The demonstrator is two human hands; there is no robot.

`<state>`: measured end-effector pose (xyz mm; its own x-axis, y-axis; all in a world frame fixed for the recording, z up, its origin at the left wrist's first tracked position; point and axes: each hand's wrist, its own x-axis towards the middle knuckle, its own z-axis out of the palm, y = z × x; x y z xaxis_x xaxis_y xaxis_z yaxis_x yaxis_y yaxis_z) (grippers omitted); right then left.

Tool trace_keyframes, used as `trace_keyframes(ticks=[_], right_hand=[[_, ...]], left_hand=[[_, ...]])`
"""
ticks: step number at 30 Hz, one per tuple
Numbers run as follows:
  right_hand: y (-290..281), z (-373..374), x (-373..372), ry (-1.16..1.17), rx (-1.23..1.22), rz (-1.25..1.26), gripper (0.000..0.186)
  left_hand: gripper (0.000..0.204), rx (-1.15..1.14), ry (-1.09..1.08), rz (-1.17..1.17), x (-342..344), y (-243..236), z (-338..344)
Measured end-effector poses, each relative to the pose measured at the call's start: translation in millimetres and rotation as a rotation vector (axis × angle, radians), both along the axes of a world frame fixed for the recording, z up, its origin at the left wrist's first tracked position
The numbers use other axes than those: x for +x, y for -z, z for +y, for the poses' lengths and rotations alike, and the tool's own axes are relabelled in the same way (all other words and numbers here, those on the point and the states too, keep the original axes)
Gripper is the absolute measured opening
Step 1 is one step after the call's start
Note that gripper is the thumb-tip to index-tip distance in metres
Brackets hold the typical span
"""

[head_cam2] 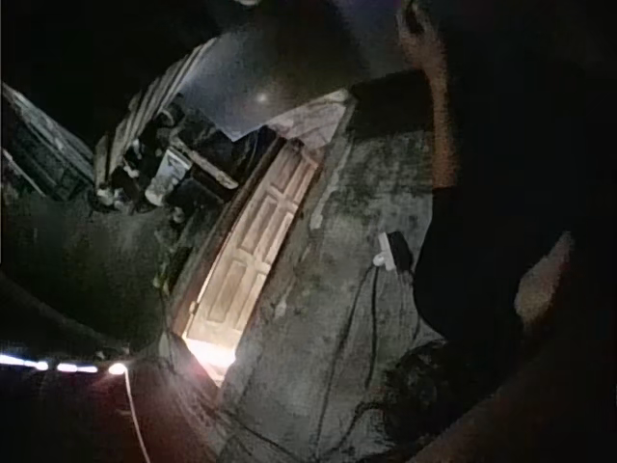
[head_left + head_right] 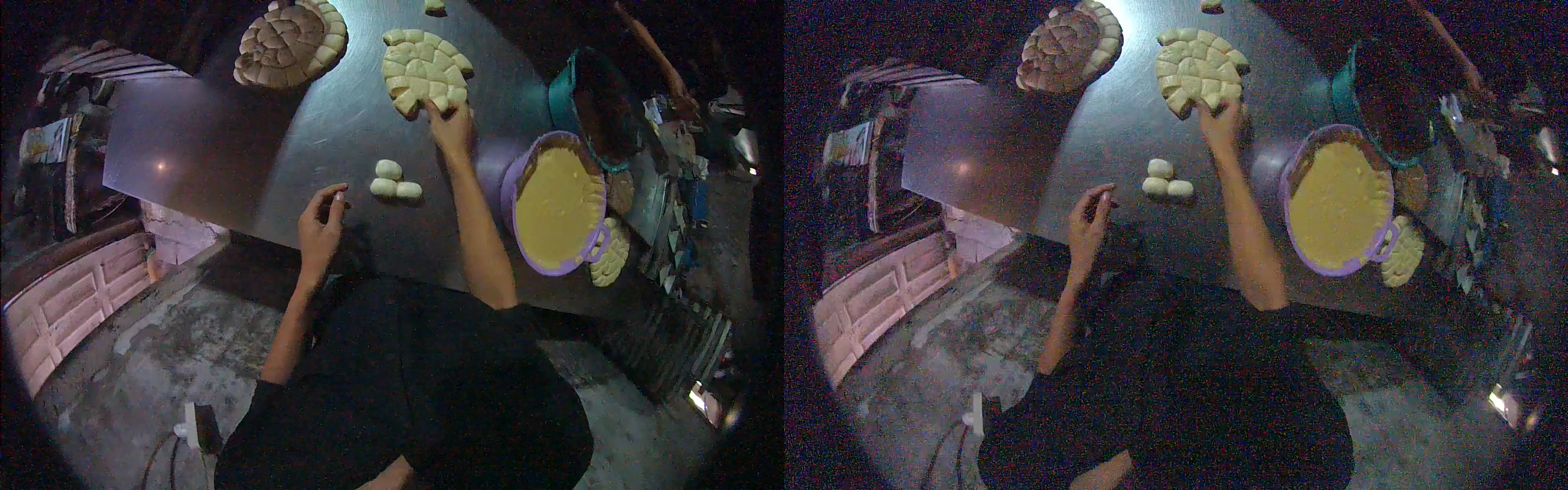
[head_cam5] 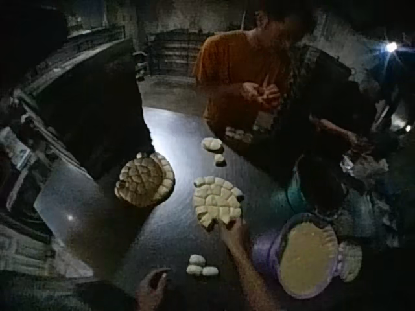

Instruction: The person fills small pieces of dough with a dark paste by hand, pinches them shut, and arranges them into patterns on a metal table. The person then lifts the assembled dough shapes and places them into a wooden tray.

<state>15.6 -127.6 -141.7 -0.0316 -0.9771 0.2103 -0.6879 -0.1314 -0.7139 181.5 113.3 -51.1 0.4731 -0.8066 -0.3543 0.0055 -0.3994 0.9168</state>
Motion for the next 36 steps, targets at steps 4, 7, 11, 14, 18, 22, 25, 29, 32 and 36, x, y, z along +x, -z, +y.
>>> trace_keyframes(ticks=[4,7,11,14,18,22,25,29,32,36], right_hand=[[-27,29,25,-0.17,0.156,-0.172,0.038],[-102,114,-6,-0.491,0.288,-0.277,0.035],[-166,198,-87,-0.657,0.468,-0.693,0.028],[-195,224,-146,-0.649,0.527,-0.808,0.041],[-220,242,-205,-0.505,0.497,-0.919,0.048],[-218,252,-242,-0.398,0.295,-0.887,0.036],[-225,258,-258,-0.394,0.325,-1.051,0.031],[-258,249,-251,-0.415,0.579,-1.037,0.038],[-254,242,-236,-0.601,0.392,-1.259,0.061],[-276,210,-208,-0.616,0.387,-1.115,0.067]], left_hand=[[0.024,0.035,-0.024,0.04,-35,-14,18],[0.027,-0.095,-0.131,0.093,-71,-30,32],[0.03,-0.347,-0.133,0.17,-128,-63,45],[0.03,-0.506,-0.123,0.184,-178,-96,49],[0.03,-0.545,0.04,0.213,-222,-109,54],[0.023,-0.631,0.344,-0.022,-251,-136,53],[0.028,-0.914,0.221,0.091,-275,-150,46],[0.051,-1.333,0.376,-0.63,-262,-162,8],[0.067,-1.722,0.704,-0.428,-258,-165,-20],[0.065,-1.512,0.347,0.175,-266,-108,-44]])
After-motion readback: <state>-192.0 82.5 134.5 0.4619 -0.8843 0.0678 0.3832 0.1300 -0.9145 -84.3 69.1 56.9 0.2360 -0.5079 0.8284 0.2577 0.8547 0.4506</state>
